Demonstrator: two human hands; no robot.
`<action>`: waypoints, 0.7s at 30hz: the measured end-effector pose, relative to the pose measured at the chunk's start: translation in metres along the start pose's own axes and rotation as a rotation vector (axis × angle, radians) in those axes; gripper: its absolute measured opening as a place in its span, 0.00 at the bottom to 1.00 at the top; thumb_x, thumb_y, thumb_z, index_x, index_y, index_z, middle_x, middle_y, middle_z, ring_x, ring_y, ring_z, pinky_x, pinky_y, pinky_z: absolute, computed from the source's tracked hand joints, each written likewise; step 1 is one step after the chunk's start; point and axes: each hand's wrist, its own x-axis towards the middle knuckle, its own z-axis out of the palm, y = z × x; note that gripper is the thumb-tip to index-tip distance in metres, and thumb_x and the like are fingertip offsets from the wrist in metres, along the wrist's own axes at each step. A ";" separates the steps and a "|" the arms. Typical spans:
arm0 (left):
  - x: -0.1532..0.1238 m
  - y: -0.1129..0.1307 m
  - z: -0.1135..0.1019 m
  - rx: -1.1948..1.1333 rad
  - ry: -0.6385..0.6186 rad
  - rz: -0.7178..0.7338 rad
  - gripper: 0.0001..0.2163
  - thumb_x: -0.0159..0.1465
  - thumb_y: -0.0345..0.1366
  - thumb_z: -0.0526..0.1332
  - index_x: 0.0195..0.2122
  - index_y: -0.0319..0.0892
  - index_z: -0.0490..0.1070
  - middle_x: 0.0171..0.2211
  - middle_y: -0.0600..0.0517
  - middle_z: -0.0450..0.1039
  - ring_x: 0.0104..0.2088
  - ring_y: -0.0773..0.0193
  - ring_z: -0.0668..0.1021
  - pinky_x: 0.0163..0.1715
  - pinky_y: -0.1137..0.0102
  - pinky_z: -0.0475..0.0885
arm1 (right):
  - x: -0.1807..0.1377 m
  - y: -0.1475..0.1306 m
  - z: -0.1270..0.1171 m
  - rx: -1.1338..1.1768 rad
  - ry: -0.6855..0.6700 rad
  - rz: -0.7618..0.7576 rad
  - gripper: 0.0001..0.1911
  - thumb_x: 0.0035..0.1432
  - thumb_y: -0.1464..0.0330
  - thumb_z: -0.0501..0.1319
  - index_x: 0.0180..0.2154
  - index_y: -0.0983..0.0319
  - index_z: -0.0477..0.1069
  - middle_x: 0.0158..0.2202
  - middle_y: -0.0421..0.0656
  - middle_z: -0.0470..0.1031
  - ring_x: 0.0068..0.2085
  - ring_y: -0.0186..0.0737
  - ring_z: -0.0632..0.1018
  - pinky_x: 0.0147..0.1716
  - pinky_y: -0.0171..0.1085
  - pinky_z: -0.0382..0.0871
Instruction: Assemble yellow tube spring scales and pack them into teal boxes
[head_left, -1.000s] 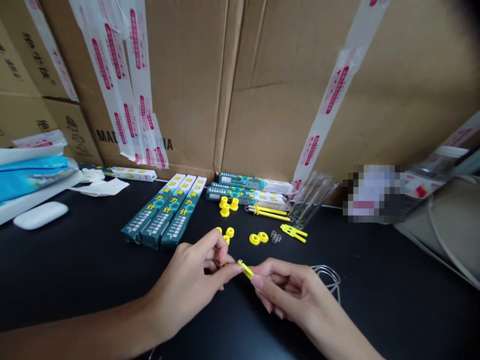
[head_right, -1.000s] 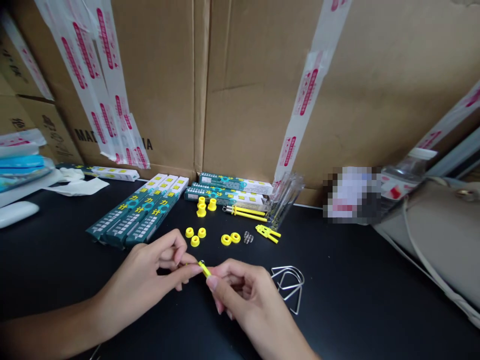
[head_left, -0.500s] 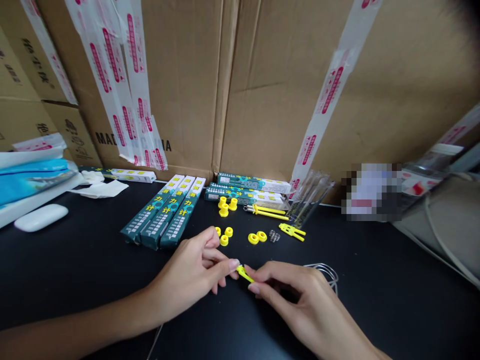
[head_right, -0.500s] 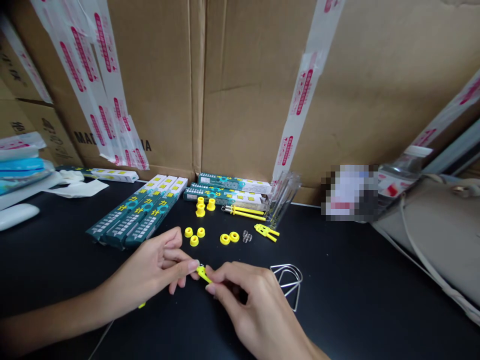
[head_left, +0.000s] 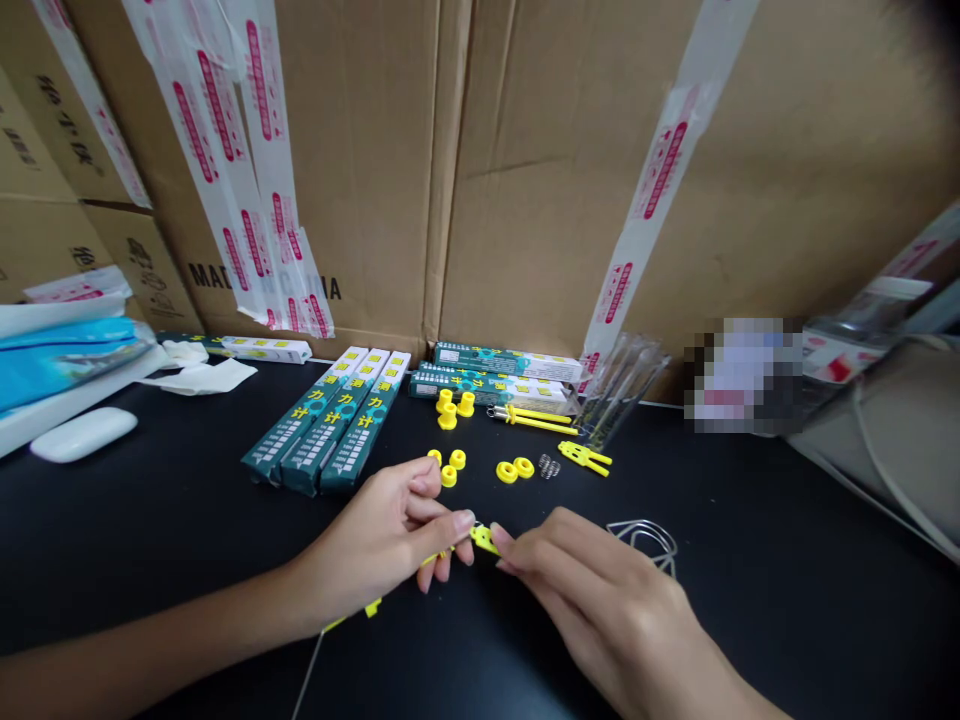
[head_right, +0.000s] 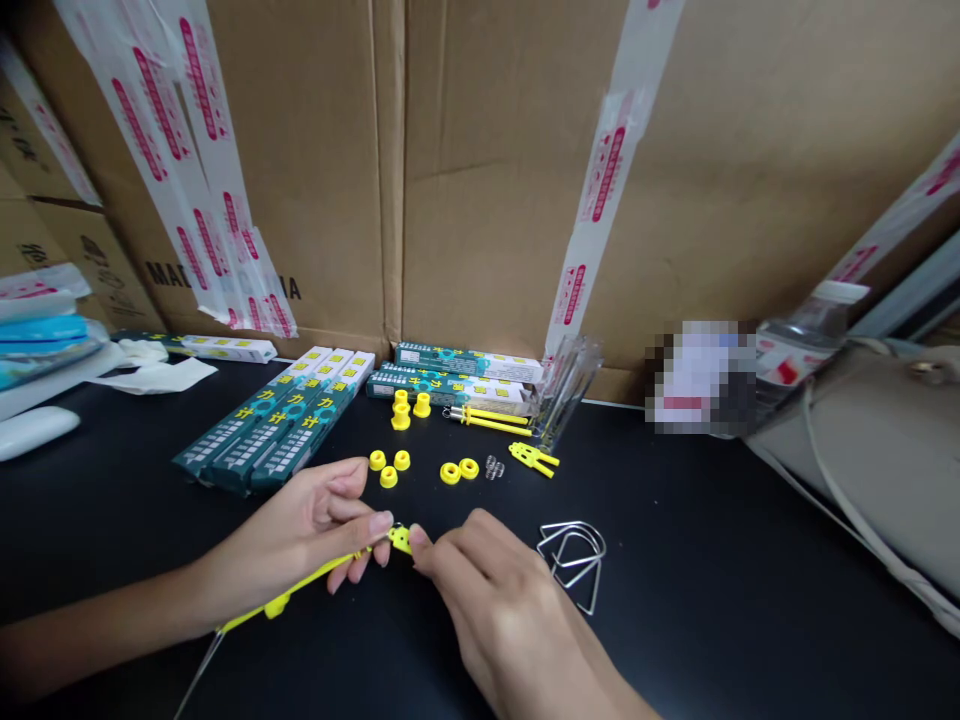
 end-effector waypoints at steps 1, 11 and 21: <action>0.000 0.001 0.000 -0.006 -0.004 -0.003 0.22 0.60 0.48 0.67 0.28 0.46 0.51 0.23 0.56 0.75 0.19 0.73 0.73 0.17 0.79 0.65 | -0.001 -0.001 -0.001 -0.067 -0.010 -0.048 0.16 0.70 0.76 0.49 0.43 0.64 0.76 0.33 0.46 0.79 0.33 0.41 0.79 0.32 0.36 0.76; 0.002 0.006 -0.007 -0.076 -0.065 -0.031 0.26 0.57 0.51 0.69 0.26 0.46 0.50 0.25 0.54 0.76 0.20 0.72 0.73 0.16 0.79 0.65 | -0.006 -0.009 -0.011 -0.431 -0.078 -0.272 0.21 0.67 0.80 0.46 0.57 0.73 0.68 0.47 0.57 0.80 0.49 0.55 0.80 0.41 0.41 0.80; 0.000 0.002 0.000 0.003 0.014 0.038 0.21 0.58 0.43 0.69 0.26 0.45 0.53 0.23 0.56 0.75 0.20 0.72 0.73 0.17 0.79 0.65 | 0.011 -0.009 0.013 0.545 0.058 0.571 0.14 0.65 0.60 0.62 0.28 0.60 0.72 0.28 0.40 0.78 0.27 0.34 0.75 0.25 0.30 0.67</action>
